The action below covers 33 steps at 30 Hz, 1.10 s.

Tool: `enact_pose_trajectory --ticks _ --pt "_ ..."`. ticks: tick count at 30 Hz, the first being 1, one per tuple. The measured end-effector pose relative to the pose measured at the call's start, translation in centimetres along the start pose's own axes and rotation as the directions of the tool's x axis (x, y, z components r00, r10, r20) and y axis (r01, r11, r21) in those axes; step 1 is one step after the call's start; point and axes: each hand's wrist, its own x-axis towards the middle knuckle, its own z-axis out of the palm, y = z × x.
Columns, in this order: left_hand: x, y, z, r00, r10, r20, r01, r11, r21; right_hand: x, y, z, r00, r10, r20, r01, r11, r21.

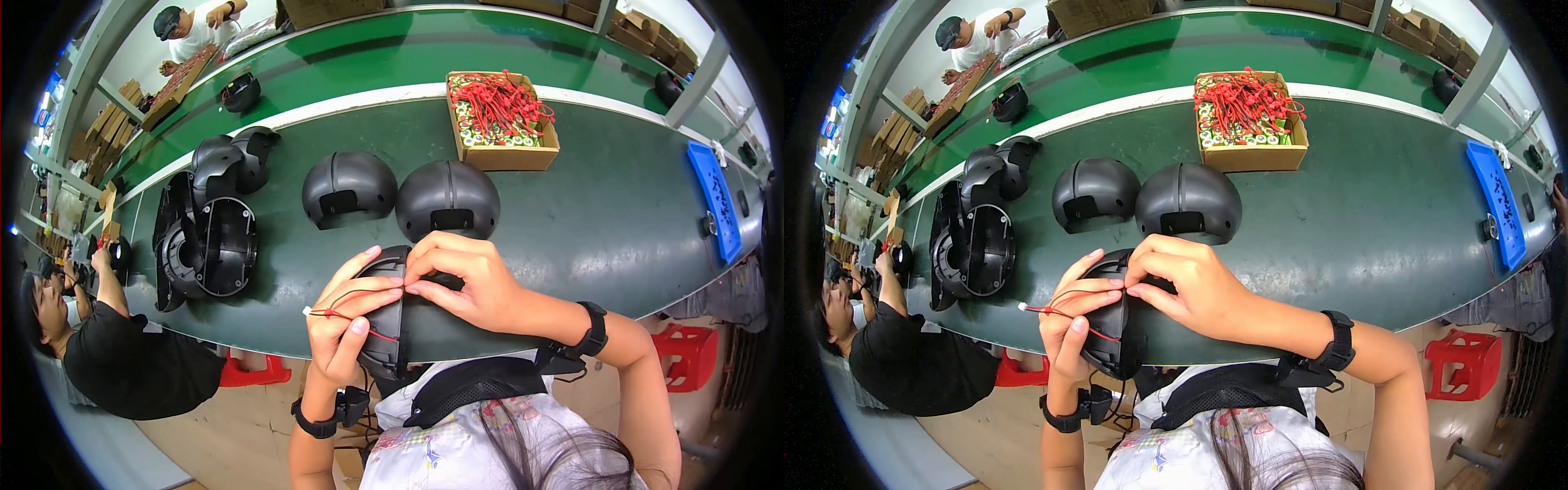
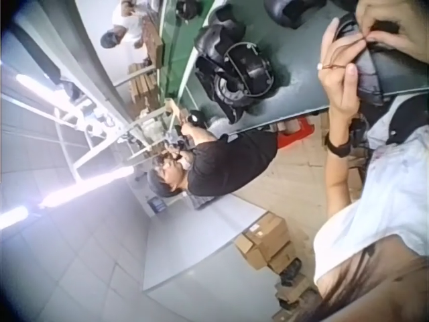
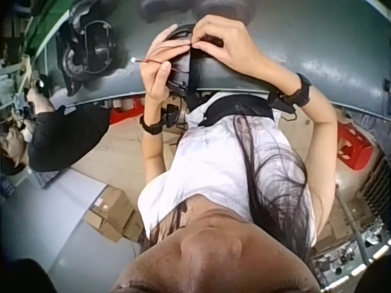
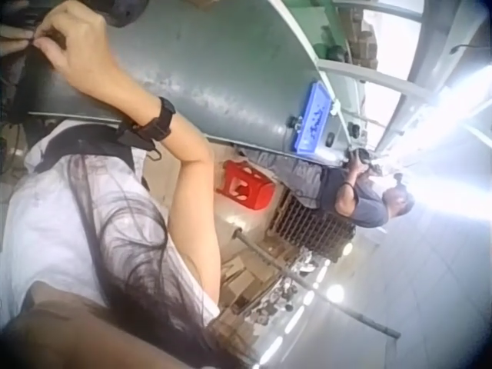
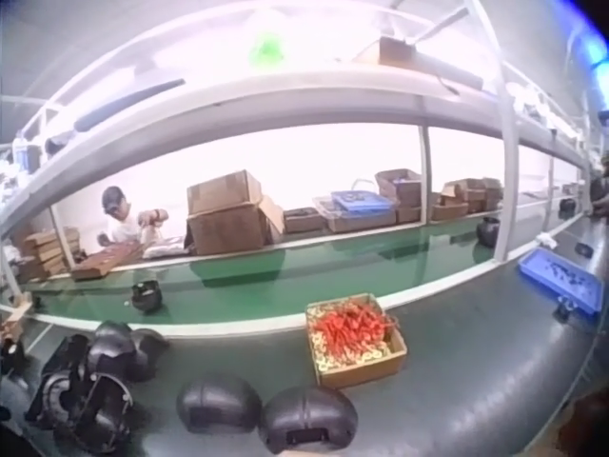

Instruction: Assembling black plastic housings by connecting internal wiring and snapping components together on a factory assembly line.

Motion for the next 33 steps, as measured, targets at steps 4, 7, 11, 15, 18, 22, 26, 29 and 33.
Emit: enact_pose_trajectory --ticks 4,7,11,15,18,22,26,29,33 --pt "0.0 -0.3 -0.3 0.999 -0.022 -0.028 0.022 0.999 -0.028 0.0 0.2 0.4 1.0 0.014 -0.008 -0.013 0.999 0.043" --pt "0.2 0.1 0.1 0.996 -0.079 -0.047 0.078 0.996 -0.033 0.2 0.3 0.6 0.998 0.036 -0.057 -0.034 0.998 0.046" --pt "0.1 0.1 0.2 0.995 -0.079 -0.057 0.077 0.997 -0.023 0.5 0.9 0.4 0.996 -0.01 -0.087 0.01 1.0 0.004" --pt "0.0 -0.1 -0.1 0.998 -0.029 -0.058 0.027 0.999 -0.024 0.7 0.3 0.8 0.973 0.198 -0.122 -0.179 0.973 0.146" --pt "-0.1 -0.2 0.0 0.997 -0.028 -0.066 0.025 0.999 -0.037 1.2 0.7 0.8 0.988 0.08 -0.129 -0.074 0.996 0.051" --pt "-0.3 -0.1 0.1 0.998 -0.022 -0.059 0.02 0.999 -0.032 0.6 1.8 1.2 0.994 0.104 -0.01 -0.099 0.964 0.247" --pt "-0.1 0.3 0.3 0.999 -0.009 -0.033 0.009 1.0 0.008 0.4 1.9 1.4 0.994 0.107 -0.032 -0.093 0.954 0.286" --pt "0.0 0.5 0.3 1.0 -0.008 0.0 0.008 0.999 0.034 0.2 1.7 1.4 0.99 0.134 -0.051 -0.114 0.95 0.29" --pt "0.2 0.8 0.3 1.0 -0.02 -0.008 0.021 0.997 0.07 0.6 0.7 0.0 0.997 0.016 -0.079 -0.012 0.999 0.042"
